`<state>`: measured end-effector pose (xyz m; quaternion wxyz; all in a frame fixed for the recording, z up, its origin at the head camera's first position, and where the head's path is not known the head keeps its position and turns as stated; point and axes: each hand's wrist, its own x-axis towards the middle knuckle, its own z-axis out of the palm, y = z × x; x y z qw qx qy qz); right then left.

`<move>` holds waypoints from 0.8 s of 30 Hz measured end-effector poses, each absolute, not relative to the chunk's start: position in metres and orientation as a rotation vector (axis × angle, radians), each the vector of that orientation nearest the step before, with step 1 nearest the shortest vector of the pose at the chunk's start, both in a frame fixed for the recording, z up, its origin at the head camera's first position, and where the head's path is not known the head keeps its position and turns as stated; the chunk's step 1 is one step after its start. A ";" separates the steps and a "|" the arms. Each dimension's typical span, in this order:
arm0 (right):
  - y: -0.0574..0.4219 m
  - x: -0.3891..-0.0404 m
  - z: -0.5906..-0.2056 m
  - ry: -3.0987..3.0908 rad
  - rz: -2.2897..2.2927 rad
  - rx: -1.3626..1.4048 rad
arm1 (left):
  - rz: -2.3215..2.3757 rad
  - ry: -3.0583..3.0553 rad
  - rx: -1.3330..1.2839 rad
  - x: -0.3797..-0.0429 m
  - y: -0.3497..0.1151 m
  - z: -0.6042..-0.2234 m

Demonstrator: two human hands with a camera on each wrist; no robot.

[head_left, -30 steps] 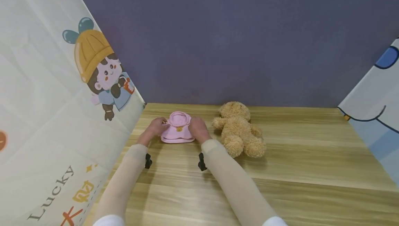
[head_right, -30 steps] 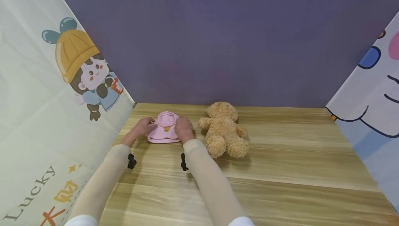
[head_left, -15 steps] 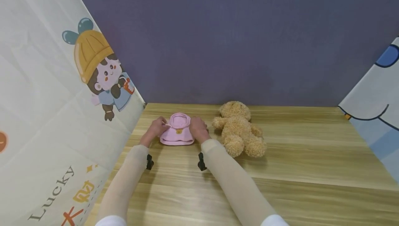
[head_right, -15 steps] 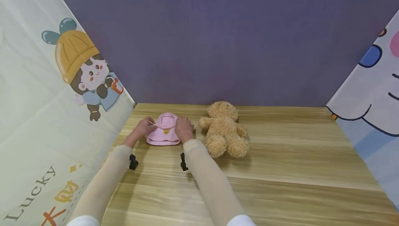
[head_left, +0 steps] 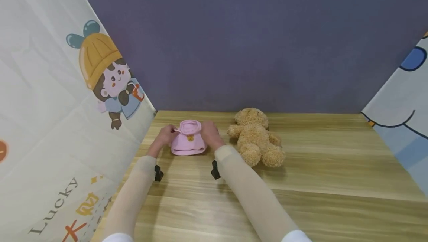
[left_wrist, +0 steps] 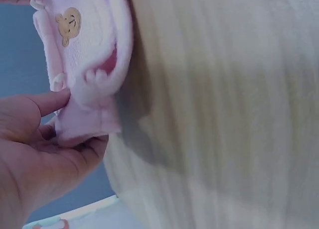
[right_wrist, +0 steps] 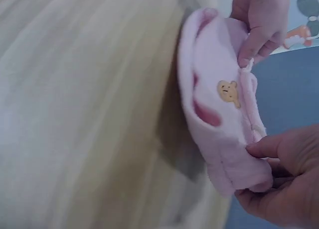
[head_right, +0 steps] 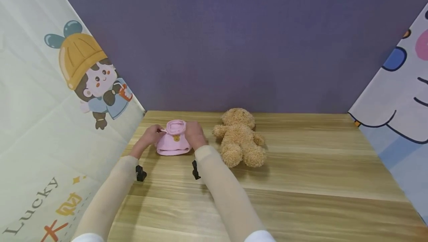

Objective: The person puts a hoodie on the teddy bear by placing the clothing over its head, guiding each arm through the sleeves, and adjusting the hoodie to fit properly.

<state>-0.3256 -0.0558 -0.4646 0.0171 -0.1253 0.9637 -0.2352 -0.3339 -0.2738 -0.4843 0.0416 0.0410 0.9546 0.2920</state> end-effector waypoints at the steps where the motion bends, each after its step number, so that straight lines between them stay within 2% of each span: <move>1: -0.056 -0.326 -0.460 3.000 -0.723 -0.408 | 0.903 2.926 0.145 -0.334 -0.275 -0.482; 12: -0.044 -0.333 -0.398 3.145 -0.579 -0.434 | 1.112 2.916 0.216 -0.335 -0.271 -0.443; 24: 0.001 -0.327 -0.333 3.090 -0.592 -0.420 | 1.269 2.900 0.278 -0.327 -0.234 -0.398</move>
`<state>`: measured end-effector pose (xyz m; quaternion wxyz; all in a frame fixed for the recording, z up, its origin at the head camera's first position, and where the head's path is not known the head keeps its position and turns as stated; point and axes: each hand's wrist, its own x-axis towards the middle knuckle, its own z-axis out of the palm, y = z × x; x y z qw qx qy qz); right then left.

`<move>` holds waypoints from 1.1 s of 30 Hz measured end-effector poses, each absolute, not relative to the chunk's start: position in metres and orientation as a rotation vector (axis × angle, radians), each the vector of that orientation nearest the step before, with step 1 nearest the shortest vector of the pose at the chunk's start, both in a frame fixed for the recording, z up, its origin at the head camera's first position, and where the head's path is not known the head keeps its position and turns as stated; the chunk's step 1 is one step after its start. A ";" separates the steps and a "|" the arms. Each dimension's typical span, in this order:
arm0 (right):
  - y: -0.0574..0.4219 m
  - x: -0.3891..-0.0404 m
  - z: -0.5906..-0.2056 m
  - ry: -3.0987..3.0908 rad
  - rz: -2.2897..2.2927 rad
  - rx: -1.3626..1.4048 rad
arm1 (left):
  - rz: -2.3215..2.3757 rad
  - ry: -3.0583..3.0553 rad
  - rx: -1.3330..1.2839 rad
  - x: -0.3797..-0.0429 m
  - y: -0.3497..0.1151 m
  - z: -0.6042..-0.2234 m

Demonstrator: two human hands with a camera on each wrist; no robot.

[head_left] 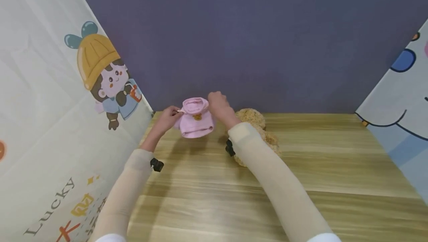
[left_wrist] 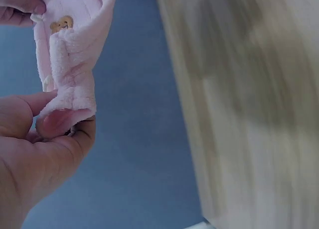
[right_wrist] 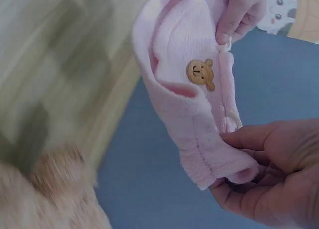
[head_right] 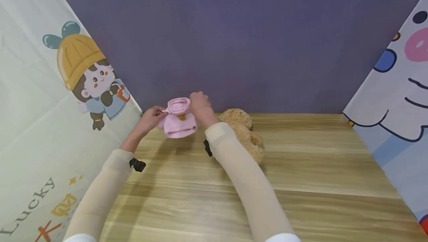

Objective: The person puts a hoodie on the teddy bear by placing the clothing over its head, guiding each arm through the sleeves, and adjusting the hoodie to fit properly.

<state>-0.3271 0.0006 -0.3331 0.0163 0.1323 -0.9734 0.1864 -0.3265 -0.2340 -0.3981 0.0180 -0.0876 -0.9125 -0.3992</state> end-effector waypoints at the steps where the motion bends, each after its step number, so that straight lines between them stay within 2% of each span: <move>1: 0.006 -0.327 -0.328 -3.031 0.579 0.415 | -1.225 -2.833 -0.282 -0.327 -0.229 -0.395; 12: 0.091 -0.323 -0.296 -2.984 0.599 0.457 | -1.426 -2.712 -0.491 -0.328 -0.162 -0.372; 23: 0.165 -0.307 -0.319 -2.982 0.643 0.468 | -1.461 -2.706 -0.649 -0.332 -0.100 -0.371; 33: 0.206 -0.301 -0.342 -2.994 0.731 0.434 | -1.505 -2.716 -0.711 -0.347 -0.063 -0.390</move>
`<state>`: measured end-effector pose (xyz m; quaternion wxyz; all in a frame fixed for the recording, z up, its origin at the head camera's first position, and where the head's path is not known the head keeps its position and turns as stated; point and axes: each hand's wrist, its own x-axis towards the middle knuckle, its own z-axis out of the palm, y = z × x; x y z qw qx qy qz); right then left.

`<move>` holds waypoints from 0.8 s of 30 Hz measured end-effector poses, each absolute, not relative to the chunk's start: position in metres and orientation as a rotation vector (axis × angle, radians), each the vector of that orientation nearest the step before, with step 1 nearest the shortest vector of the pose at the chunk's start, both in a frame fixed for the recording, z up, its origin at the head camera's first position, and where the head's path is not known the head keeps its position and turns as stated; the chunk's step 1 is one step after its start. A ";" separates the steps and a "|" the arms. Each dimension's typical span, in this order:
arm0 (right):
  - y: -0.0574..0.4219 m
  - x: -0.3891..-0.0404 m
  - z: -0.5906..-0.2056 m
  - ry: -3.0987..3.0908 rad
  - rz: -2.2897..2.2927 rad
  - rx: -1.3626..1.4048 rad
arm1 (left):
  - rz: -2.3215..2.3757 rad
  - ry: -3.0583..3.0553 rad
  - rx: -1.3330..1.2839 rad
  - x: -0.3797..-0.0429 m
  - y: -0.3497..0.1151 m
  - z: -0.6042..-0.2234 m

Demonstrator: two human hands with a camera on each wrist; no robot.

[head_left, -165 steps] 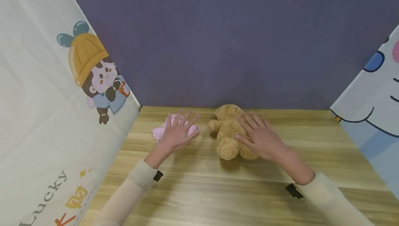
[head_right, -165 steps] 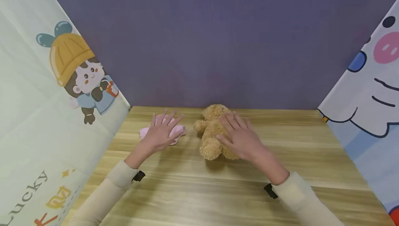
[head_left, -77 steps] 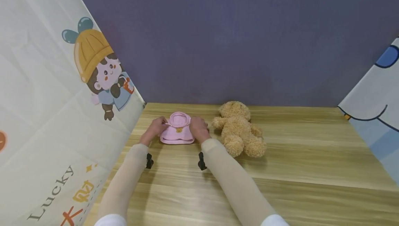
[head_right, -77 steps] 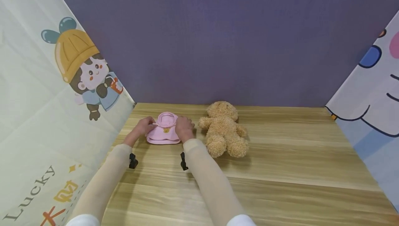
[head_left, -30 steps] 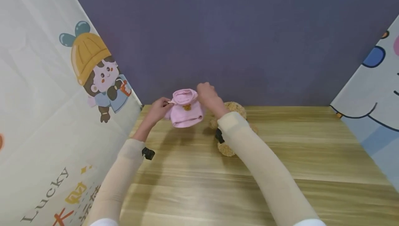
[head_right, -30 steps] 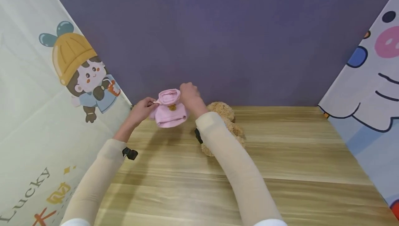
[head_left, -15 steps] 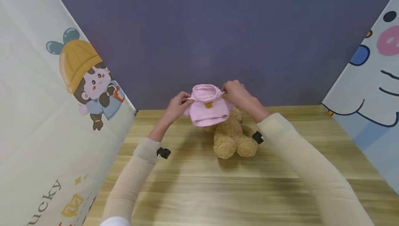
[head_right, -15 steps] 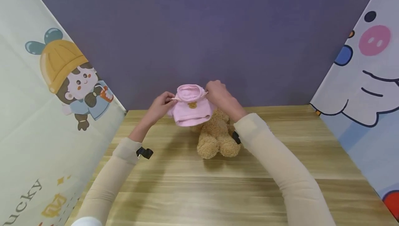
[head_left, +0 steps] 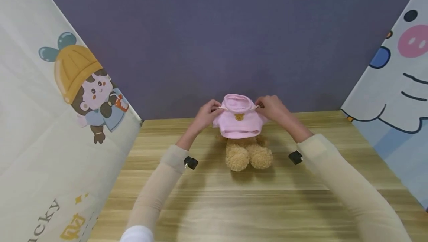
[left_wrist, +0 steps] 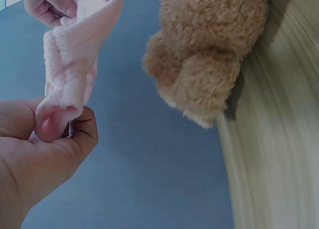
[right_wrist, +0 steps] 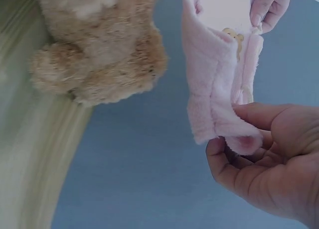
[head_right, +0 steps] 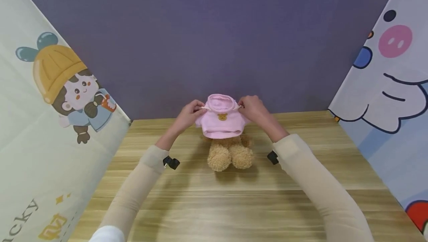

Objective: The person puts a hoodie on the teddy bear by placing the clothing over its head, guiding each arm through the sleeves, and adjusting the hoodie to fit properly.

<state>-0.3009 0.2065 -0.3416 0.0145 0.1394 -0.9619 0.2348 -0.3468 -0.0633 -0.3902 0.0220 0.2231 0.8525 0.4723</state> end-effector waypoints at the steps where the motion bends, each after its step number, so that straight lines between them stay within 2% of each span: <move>1: 0.208 -0.300 -0.345 -3.000 0.742 0.424 | 1.456 2.639 0.691 -0.348 -0.062 -0.393; 13: 0.213 -0.293 -0.395 -3.034 0.799 0.365 | 1.387 2.579 0.626 -0.348 -0.056 -0.426; 24: 0.205 -0.282 -0.422 -3.025 0.801 0.311 | 1.259 2.692 0.706 -0.344 -0.058 -0.449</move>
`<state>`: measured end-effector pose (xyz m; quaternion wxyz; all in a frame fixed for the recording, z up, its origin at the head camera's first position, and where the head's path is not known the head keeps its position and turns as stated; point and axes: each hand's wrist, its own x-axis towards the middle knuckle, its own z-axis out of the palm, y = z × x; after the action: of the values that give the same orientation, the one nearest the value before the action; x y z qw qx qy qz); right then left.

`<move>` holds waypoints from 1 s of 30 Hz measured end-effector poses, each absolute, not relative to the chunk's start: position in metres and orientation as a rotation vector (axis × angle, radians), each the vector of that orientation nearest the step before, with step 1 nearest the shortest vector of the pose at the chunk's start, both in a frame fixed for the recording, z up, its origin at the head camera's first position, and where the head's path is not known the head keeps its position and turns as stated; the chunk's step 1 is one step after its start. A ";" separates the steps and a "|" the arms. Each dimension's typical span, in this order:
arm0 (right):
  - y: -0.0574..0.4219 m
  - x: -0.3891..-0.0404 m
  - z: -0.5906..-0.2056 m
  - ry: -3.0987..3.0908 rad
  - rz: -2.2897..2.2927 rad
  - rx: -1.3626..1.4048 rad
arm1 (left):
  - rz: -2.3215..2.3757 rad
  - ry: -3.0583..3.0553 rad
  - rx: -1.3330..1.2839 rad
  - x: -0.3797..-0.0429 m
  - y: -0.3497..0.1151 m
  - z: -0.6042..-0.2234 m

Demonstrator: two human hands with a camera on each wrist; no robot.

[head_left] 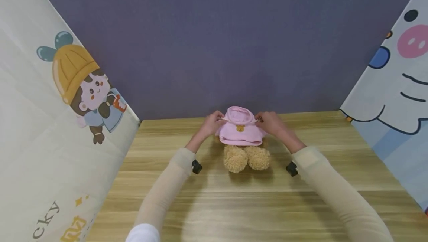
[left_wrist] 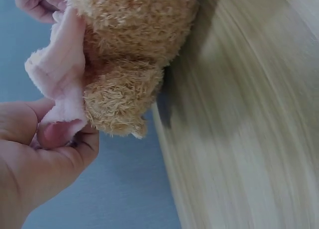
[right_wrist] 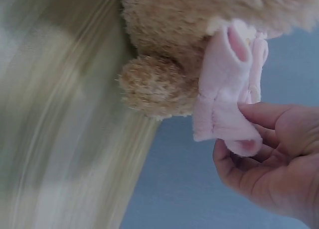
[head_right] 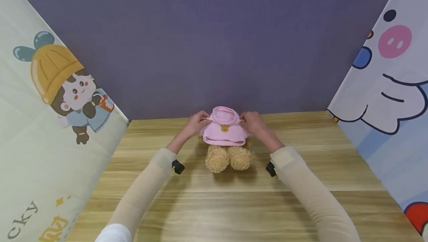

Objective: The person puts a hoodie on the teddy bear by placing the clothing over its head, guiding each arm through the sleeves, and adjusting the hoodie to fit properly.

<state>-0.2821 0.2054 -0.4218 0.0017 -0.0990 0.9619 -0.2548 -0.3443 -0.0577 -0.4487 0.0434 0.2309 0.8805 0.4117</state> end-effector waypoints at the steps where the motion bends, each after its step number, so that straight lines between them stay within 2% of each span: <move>1: 0.205 -0.282 -0.423 3.020 -0.794 -0.316 | 1.239 2.706 0.709 -0.344 -0.058 -0.449; 12: 0.202 -0.278 -0.430 3.100 -0.744 -0.382 | 1.147 2.779 0.745 -0.338 -0.063 -0.444; 16: 0.203 -0.272 -0.429 3.158 -0.710 -0.484 | 0.966 2.896 0.919 -0.331 -0.067 -0.444; 22: 0.209 -0.260 -0.422 3.196 -0.670 -0.778 | 0.741 2.980 1.240 -0.315 -0.073 -0.432; 30: 0.215 -0.253 -0.438 3.015 -0.646 -0.844 | 0.491 2.831 1.303 -0.308 -0.074 -0.436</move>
<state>-0.2534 0.2154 -0.4380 -0.0278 -0.2639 0.9427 -0.2021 -0.3075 -0.0743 -0.4364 -0.0066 0.4129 0.8974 0.1555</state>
